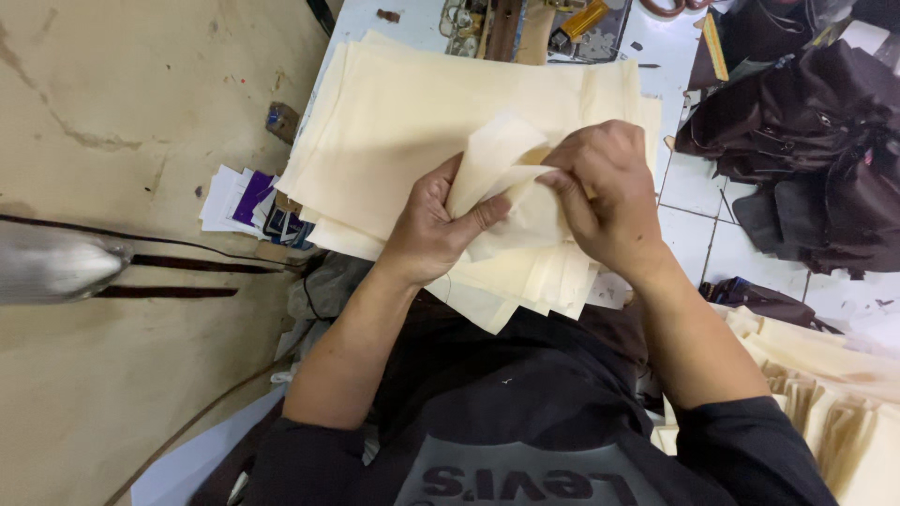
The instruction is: The person separates and stacks sheets of thin lining material by hand on a workshop table.
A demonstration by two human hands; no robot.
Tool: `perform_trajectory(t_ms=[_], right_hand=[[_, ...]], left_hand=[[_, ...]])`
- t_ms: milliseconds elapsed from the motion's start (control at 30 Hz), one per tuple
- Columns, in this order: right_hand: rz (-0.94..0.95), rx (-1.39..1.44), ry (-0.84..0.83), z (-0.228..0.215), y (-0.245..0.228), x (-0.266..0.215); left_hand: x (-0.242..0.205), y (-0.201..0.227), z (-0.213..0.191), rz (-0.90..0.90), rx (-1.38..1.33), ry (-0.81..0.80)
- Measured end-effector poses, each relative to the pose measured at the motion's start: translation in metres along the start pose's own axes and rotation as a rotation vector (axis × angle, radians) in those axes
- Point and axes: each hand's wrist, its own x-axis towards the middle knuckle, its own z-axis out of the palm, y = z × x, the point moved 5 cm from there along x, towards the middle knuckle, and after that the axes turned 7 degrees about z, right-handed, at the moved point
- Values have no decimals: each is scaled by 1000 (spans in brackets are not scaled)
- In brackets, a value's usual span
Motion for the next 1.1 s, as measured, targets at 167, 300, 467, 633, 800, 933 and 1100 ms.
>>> perform_trajectory(t_ms=[167,300,467,633,800,933,1100], right_hand=[[222,356,-75,7,12,-5],[536,617,-69,17,43,-21],[589,673,-70,27,35,-21],[558,604,-121,27,16,-19],[301,455,-230,31,-18,-22],[145,544,-419,54,-77,-9],[-188,500,-577,83,-135,-23]], left_hand=[[-9,-16,-4,-106,-146,-20],[-13,-19,-3,-114,-232,1],[-17,-43,-15,-76,-330,126],[-36,-35,-10,-135,-429,217],[-71,10,-7,-2,-128,167],[-132,-6,-36,49,-94,359],[-204,5,-37,2,-126,466]])
